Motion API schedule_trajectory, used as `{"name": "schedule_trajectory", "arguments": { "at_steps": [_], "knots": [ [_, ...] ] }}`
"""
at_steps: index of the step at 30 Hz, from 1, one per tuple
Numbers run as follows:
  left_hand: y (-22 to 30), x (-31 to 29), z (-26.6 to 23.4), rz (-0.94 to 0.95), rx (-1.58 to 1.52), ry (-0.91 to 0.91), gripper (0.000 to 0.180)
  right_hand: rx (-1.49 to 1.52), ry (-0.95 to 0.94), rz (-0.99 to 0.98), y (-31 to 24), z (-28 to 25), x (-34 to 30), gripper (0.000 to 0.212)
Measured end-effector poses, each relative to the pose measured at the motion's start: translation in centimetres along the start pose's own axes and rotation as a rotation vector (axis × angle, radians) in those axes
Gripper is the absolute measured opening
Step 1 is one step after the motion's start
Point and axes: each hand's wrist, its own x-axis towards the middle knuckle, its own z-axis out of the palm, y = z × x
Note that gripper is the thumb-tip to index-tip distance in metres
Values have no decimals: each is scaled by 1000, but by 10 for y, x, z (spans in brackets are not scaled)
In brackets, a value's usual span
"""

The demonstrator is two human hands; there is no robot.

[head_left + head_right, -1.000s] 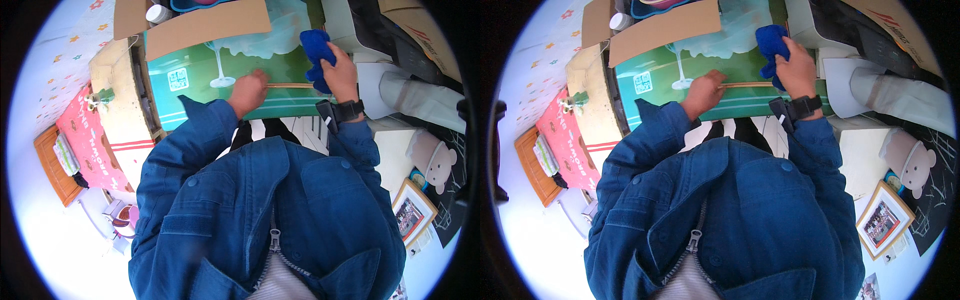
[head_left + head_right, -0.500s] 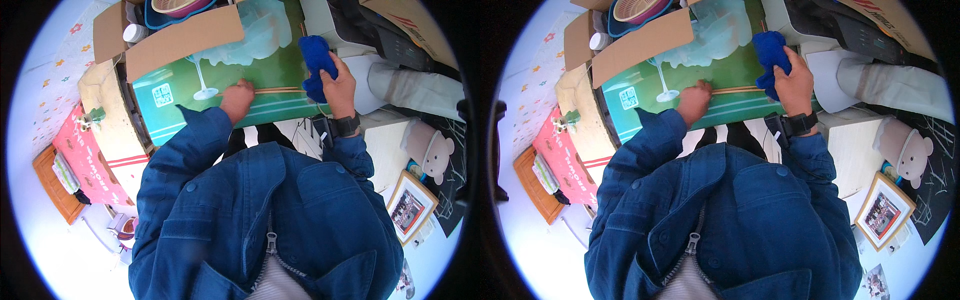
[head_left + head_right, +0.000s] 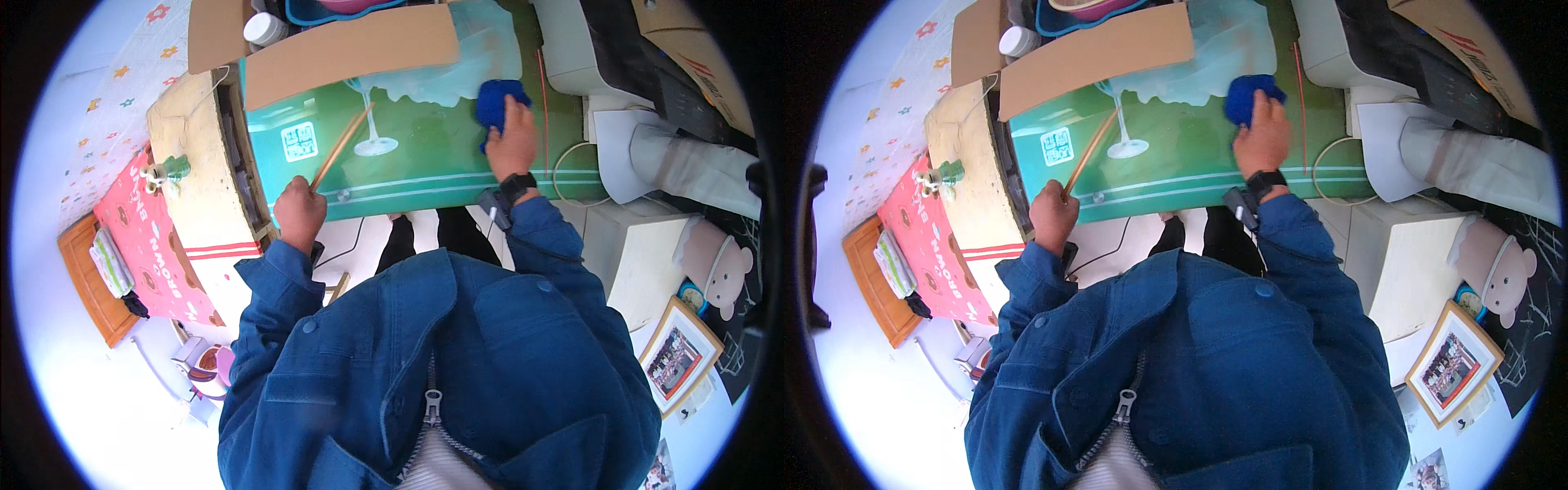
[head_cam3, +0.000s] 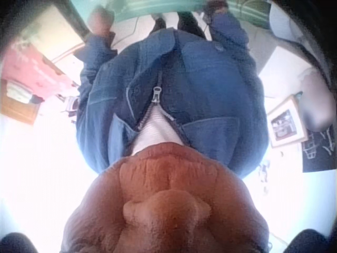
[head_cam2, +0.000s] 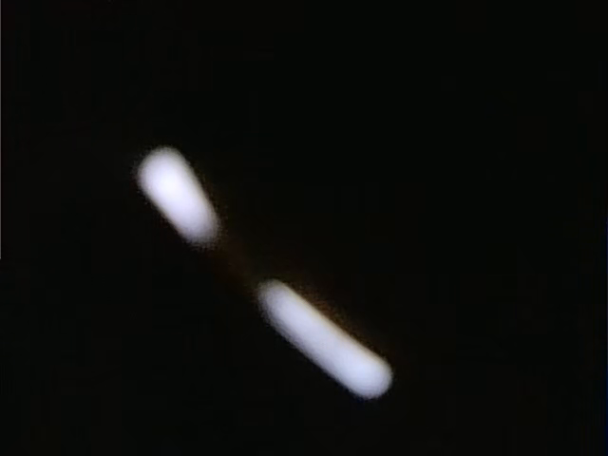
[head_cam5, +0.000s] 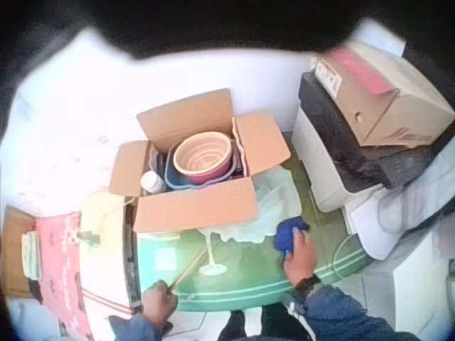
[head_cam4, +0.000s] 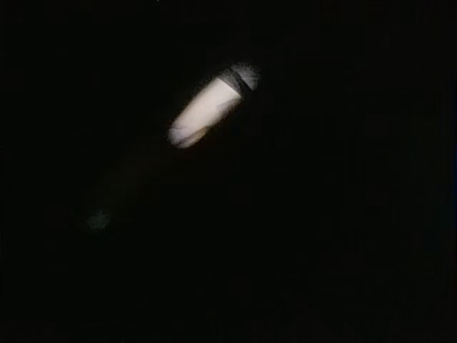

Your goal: The person wipes a green box and a white desk with a blue cloth, moving items like a basket, chopsticks, and a framed photo aside. They also handle a white paper and a tissue while continuing to wipe the desk surface.

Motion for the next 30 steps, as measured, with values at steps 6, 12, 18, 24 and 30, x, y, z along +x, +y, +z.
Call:
{"name": "schedule_trajectory", "arguments": {
  "at_steps": [6,12,18,24,30],
  "knots": [
    [-44,-24,-5,-87,-19,4,11,23,-117,-270,-78,58,-47,71],
    [-67,-42,-10,-136,-97,39,12,321,40,-305,-75,51,-32,58],
    [-98,-57,-3,-191,-141,65,11,-6,147,166,-21,16,-1,56],
    [-103,-63,3,-159,-118,87,15,90,80,-413,-110,99,-87,43],
    [-85,-54,-8,-119,-189,100,14,290,102,-264,-92,60,-41,54]
  ]
}}
